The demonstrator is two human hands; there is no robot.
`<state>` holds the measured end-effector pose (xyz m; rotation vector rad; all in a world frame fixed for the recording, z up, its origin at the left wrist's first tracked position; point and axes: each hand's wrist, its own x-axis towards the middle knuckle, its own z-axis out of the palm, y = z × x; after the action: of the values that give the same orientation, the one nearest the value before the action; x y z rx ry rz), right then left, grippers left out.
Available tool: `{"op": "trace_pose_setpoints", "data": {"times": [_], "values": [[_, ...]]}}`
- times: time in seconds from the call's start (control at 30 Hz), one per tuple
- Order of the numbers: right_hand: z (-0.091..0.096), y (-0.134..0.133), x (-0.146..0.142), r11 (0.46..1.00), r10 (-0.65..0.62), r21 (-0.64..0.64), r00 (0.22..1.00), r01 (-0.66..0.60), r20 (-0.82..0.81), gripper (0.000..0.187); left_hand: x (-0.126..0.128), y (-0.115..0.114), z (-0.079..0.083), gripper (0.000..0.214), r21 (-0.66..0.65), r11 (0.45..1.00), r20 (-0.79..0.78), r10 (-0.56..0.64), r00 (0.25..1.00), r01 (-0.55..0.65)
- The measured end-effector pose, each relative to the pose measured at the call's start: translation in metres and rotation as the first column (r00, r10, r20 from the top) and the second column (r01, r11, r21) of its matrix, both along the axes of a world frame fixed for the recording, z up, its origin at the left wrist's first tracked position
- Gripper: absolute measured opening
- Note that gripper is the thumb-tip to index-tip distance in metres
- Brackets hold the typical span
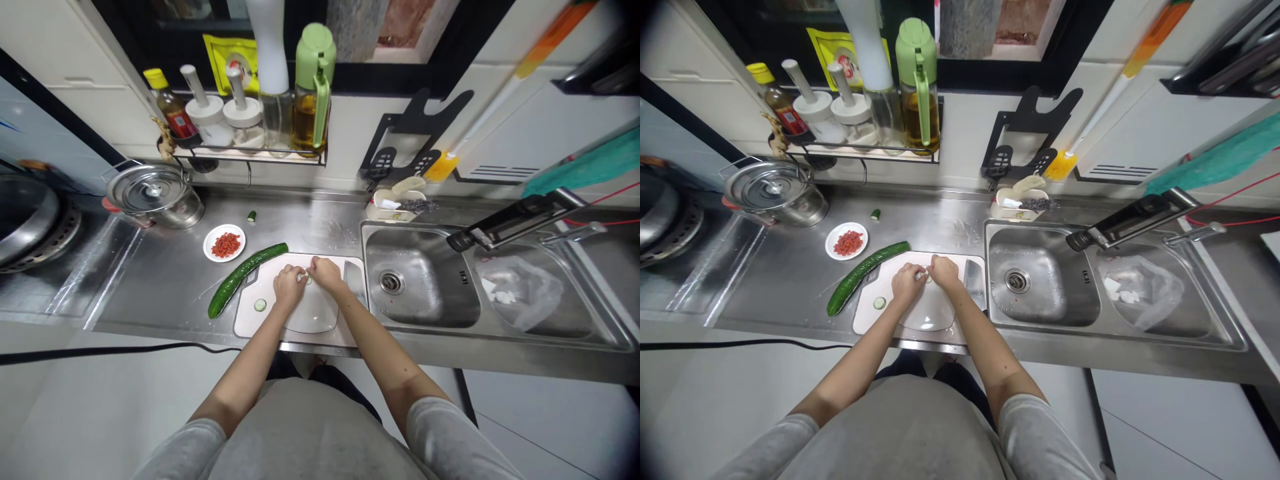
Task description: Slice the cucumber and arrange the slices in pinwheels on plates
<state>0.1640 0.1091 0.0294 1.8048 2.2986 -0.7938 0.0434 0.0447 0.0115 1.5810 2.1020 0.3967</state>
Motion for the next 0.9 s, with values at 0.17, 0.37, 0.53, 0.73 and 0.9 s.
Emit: {"op": "trace_pose_setpoints", "data": {"times": [0.17, 0.37, 0.53, 0.73, 0.9], "values": [[-0.001, 0.002, 0.002, 1.0, -0.006, -0.002, 1.0, 0.006, -0.013, 0.018, 0.0, 0.001, 0.001, 0.016, -0.005, 1.0, 0.0, 0.002, 1.0, -0.002], [-0.005, -0.002, 0.013, 0.999, -0.028, 0.018, 0.999, 0.029, -0.037, 0.017, -0.001, 0.001, 0.001, 0.016, -0.007, 1.0, 0.007, 0.001, 1.0, -0.001], [-0.006, -0.004, 0.014, 0.999, -0.023, 0.032, 0.999, 0.024, -0.033, 0.018, -0.001, 0.002, 0.001, 0.015, -0.014, 1.0, 0.016, 0.002, 1.0, -0.002], [-0.008, -0.005, 0.014, 0.998, -0.025, 0.049, 0.999, 0.027, -0.045, 0.016, -0.001, 0.002, 0.003, 0.014, -0.013, 1.0, 0.028, 0.008, 1.0, -0.007], [-0.007, -0.004, 0.015, 0.998, -0.026, 0.048, 0.997, 0.029, -0.072, 0.016, -0.002, 0.002, 0.004, 0.015, -0.019, 1.0, 0.051, 0.019, 0.998, -0.019]]}}
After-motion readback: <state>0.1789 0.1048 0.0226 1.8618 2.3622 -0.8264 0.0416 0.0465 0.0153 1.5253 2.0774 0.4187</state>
